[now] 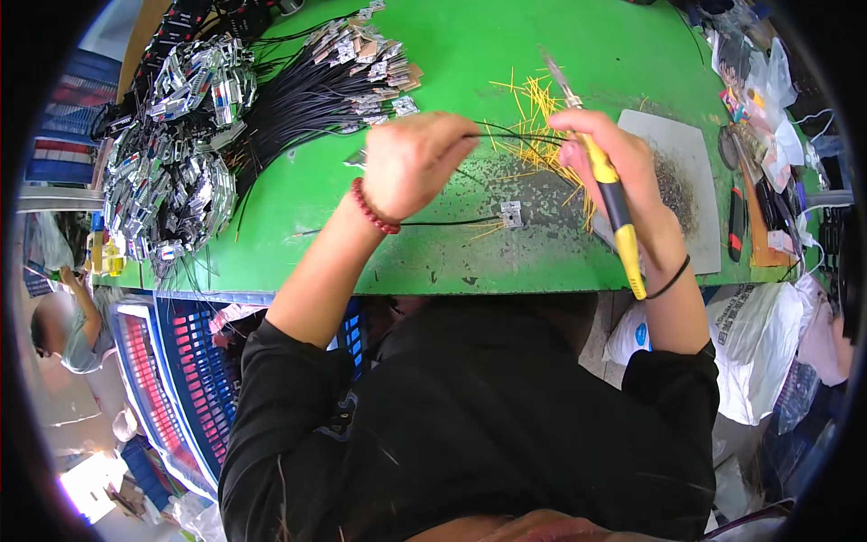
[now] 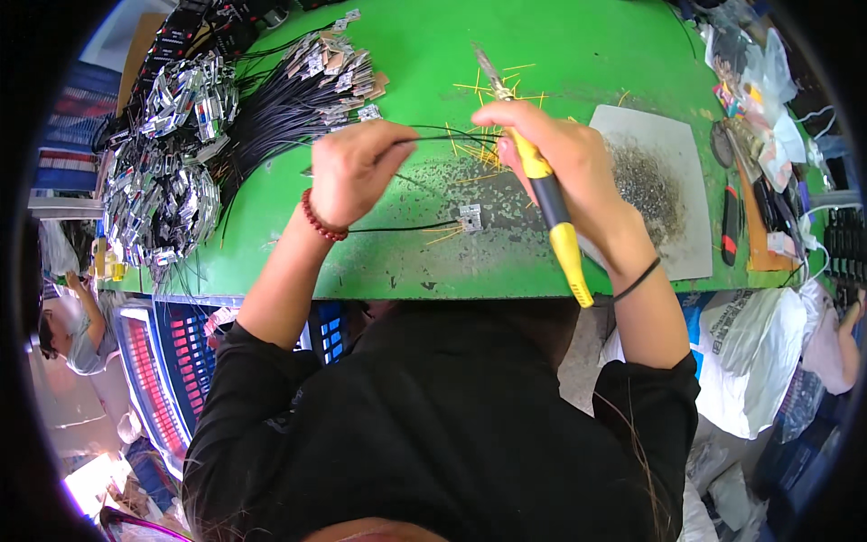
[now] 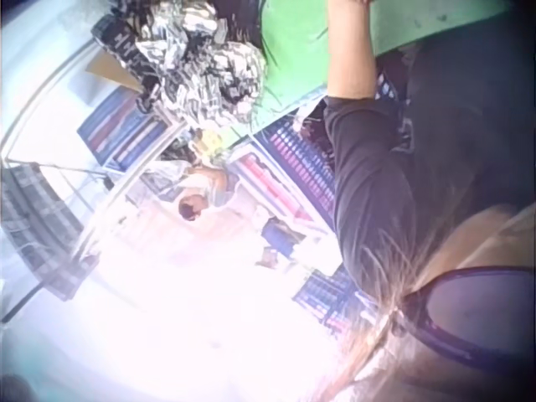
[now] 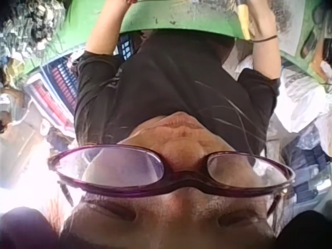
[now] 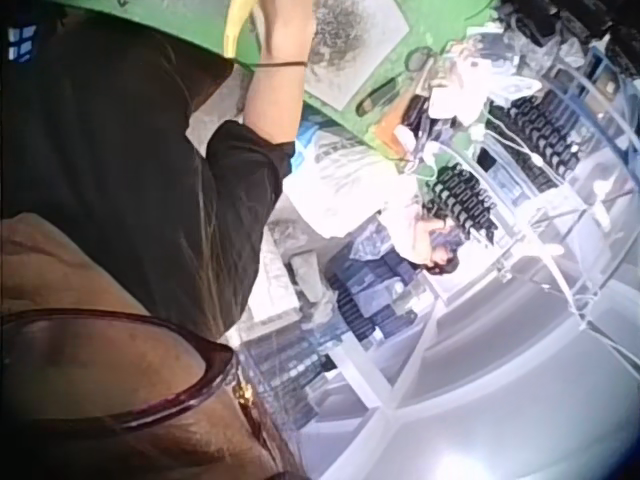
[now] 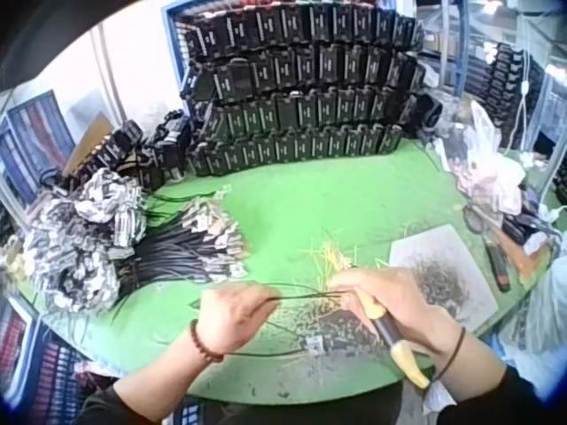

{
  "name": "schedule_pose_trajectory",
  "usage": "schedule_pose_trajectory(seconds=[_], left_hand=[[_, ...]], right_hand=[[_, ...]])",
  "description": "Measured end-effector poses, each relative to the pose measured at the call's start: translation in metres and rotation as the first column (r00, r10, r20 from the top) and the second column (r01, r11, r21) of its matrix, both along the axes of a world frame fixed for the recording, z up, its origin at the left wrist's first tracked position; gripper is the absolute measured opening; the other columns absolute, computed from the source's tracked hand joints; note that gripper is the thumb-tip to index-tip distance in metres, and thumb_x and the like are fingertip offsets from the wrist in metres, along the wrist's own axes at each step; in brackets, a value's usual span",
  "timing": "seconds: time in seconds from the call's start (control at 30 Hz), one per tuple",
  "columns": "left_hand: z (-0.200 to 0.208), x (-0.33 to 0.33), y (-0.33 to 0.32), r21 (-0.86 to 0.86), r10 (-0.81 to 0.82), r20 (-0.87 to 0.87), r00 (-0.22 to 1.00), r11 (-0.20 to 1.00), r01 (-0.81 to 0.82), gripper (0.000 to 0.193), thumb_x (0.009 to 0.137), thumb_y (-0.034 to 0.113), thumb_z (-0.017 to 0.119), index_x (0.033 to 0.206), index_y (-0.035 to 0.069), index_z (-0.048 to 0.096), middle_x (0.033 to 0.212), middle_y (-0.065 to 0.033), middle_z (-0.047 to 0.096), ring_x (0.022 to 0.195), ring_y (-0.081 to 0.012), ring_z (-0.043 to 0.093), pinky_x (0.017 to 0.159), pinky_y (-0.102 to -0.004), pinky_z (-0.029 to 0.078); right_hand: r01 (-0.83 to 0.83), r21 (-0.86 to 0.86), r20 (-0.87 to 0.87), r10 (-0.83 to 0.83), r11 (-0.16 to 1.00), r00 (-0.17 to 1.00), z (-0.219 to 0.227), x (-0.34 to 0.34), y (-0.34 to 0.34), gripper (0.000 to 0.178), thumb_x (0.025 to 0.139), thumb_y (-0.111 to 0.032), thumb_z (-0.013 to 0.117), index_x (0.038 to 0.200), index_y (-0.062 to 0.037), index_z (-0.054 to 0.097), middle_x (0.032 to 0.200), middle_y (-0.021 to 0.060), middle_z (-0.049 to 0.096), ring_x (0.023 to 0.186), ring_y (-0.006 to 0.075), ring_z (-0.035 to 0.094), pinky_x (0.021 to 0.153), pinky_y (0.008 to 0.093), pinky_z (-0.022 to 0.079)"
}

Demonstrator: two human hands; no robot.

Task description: Soldering wires to small connectors and assembling electronic components at a factory workbench.

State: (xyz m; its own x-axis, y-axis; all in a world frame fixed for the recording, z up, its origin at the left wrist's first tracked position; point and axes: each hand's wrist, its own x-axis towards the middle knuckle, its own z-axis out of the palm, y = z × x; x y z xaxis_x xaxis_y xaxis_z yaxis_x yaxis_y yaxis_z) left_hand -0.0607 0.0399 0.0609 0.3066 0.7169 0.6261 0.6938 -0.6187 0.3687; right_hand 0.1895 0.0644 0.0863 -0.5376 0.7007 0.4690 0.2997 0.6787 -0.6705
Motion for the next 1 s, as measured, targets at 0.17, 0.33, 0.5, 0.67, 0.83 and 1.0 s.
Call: schedule_pose_trajectory(seconds=[0.17,0.33,0.5,0.67,0.83,1.0], left_hand=[[-0.015,-0.027,-0.010,0.071,0.215,-0.088,0.973,0.975,-0.209,0.009,0.075,0.009,0.070,0.081,0.011,0.063,0.068,-0.0050,0.062,0.060,-0.0231,0.062,0.053,-0.0338,0.048],[-0.047,-0.040,-0.027,-0.141,0.306,-0.284,0.909,0.924,-0.355,0.015,0.073,0.006,0.070,0.087,0.009,0.066,0.074,-0.0089,0.064,0.070,-0.0269,0.062,0.063,-0.0366,0.049],[-0.018,0.021,-0.029,-0.320,0.022,-0.075,0.997,0.946,-0.045,0.025,0.073,0.011,0.072,0.097,0.005,0.067,0.083,-0.0136,0.065,0.078,-0.0310,0.064,0.070,-0.0407,0.049],[-0.030,0.043,-0.019,-0.483,0.014,0.252,0.968,0.868,0.113,0.010,0.082,0.013,0.064,0.087,0.005,0.066,0.080,-0.0132,0.065,0.073,-0.0332,0.064,0.065,-0.0412,0.051],[-0.038,0.045,-0.021,-0.531,0.056,0.282,0.958,0.841,0.107,0.010,0.080,0.013,0.068,0.086,0.006,0.068,0.077,-0.0100,0.066,0.070,-0.0297,0.065,0.061,-0.0373,0.051],[-0.038,0.056,-0.020,-0.492,0.017,0.244,0.970,0.864,0.109,0.008,0.080,0.013,0.068,0.085,0.007,0.068,0.076,-0.0096,0.066,0.070,-0.0297,0.065,0.061,-0.0373,0.051]], right_hand=[[0.005,0.170,0.016,-0.008,0.986,1.000,-0.009,-0.019,0.005,0.033,0.081,-0.005,0.061,0.112,-0.0158,0.062,0.065,-0.0022,0.057,0.056,0.0097,0.057,0.050,0.0244,0.043],[0.017,-0.152,-0.038,-0.023,0.988,0.999,-0.046,-0.024,-0.009,0.031,0.084,-0.004,0.058,0.112,-0.0151,0.061,0.066,-0.0020,0.057,0.058,0.0081,0.057,0.052,0.0239,0.044],[0.042,-0.103,-0.070,-0.049,0.994,0.996,-0.065,-0.031,-0.020,0.031,0.083,-0.003,0.059,0.112,-0.0137,0.062,0.064,-0.0026,0.056,0.053,0.0076,0.056,0.050,0.0227,0.043],[0.161,-0.329,-0.150,-0.219,0.931,0.964,-0.059,-0.016,-0.030,0.031,0.085,0.003,0.066,0.114,-0.0063,0.059,0.081,0.0021,0.061,0.075,0.0065,0.061,0.066,0.0235,0.050],[0.142,-0.464,-0.300,-0.306,0.874,0.904,-0.076,0.000,-0.040,0.033,0.086,0.003,0.066,0.116,-0.0023,0.055,0.094,0.0033,0.061,0.081,0.0094,0.064,0.073,0.0234,0.052],[0.135,-0.409,-0.360,-0.296,0.902,0.885,-0.089,-0.011,-0.040,0.030,0.085,0.001,0.067,0.113,-0.0032,0.058,0.094,0.0056,0.065,0.078,0.0080,0.063,0.070,0.0215,0.050]])
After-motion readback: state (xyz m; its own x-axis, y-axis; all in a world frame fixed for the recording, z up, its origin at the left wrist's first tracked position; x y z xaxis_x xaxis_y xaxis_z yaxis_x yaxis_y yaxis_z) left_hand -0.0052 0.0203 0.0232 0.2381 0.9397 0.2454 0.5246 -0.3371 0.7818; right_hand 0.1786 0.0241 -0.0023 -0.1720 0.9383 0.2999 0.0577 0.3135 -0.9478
